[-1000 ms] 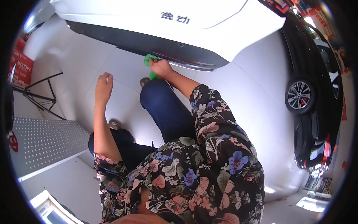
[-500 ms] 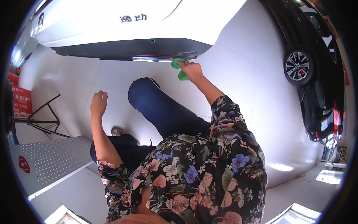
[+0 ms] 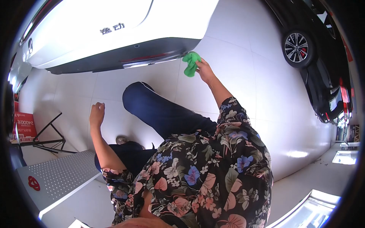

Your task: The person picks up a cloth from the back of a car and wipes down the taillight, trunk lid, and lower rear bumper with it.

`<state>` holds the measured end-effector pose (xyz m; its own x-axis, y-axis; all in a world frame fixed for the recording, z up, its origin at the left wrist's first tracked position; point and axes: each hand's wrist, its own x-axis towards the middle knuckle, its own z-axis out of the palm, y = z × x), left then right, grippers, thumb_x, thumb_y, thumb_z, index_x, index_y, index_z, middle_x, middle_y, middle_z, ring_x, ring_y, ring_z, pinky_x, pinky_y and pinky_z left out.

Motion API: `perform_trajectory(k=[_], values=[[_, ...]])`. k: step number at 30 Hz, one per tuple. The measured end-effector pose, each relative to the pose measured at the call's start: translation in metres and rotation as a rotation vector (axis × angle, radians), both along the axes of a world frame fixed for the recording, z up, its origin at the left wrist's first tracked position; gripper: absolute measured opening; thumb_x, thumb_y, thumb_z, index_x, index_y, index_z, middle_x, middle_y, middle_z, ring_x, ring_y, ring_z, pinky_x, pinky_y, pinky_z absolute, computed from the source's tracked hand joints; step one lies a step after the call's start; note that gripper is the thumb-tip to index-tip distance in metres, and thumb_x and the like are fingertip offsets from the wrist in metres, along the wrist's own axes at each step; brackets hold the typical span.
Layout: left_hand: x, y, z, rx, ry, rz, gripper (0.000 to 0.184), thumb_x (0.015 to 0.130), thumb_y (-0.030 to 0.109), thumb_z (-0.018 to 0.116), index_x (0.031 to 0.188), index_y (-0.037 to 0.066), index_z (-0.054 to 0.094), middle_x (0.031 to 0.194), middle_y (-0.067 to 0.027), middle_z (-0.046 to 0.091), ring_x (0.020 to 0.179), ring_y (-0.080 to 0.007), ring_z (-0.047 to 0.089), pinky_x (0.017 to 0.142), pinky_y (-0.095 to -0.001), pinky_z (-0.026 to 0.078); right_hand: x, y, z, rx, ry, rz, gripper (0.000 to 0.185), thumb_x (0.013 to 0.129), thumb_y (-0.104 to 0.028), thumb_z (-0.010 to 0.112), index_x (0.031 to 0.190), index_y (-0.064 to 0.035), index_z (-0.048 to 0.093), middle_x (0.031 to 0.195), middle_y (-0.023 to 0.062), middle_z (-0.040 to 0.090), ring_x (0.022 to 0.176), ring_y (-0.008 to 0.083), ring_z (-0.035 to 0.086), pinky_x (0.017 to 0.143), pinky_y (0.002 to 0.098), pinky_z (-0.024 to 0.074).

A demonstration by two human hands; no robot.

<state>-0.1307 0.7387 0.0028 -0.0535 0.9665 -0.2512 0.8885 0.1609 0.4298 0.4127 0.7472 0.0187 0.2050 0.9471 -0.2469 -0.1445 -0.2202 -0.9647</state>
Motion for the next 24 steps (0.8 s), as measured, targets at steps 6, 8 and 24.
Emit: perform_trajectory(k=[6,8,24], values=[[0.000,0.002,-0.004,-0.025,0.039,-0.062,0.038,0.097,0.038,0.046,0.109,0.007,0.063,0.113,-0.0191,0.059,0.104,-0.0387,0.060,0.085,-0.0497,0.048,-0.006,-0.007,0.005,0.045,0.369,-0.032,0.045,0.096,-0.026,0.043,0.137,-0.0066,0.041,0.126,0.0175,0.055,0.110,0.0341,0.058,0.098,0.0518,0.0446],[0.000,0.003,-0.003,-0.032,0.046,-0.074,0.038,0.097,0.038,0.046,0.110,0.007,0.063,0.113,-0.0197,0.059,0.104,-0.0392,0.059,0.086,-0.0498,0.048,-0.004,-0.003,0.000,0.018,0.377,-0.175,0.041,0.095,-0.028,0.044,0.130,-0.0060,0.047,0.117,0.0178,0.059,0.102,0.0339,0.061,0.091,0.0523,0.0489],[-0.054,-0.038,0.010,-0.079,-0.090,-0.207,0.041,0.098,0.032,0.046,0.116,-0.001,0.061,0.114,-0.0250,0.060,0.107,-0.0411,0.055,0.094,-0.0463,0.042,-0.033,0.095,-0.062,0.014,-0.529,-0.566,0.031,0.098,-0.027,0.046,0.101,0.0028,0.053,0.090,0.0228,0.063,0.081,0.0348,0.062,0.070,0.0460,0.0498]])
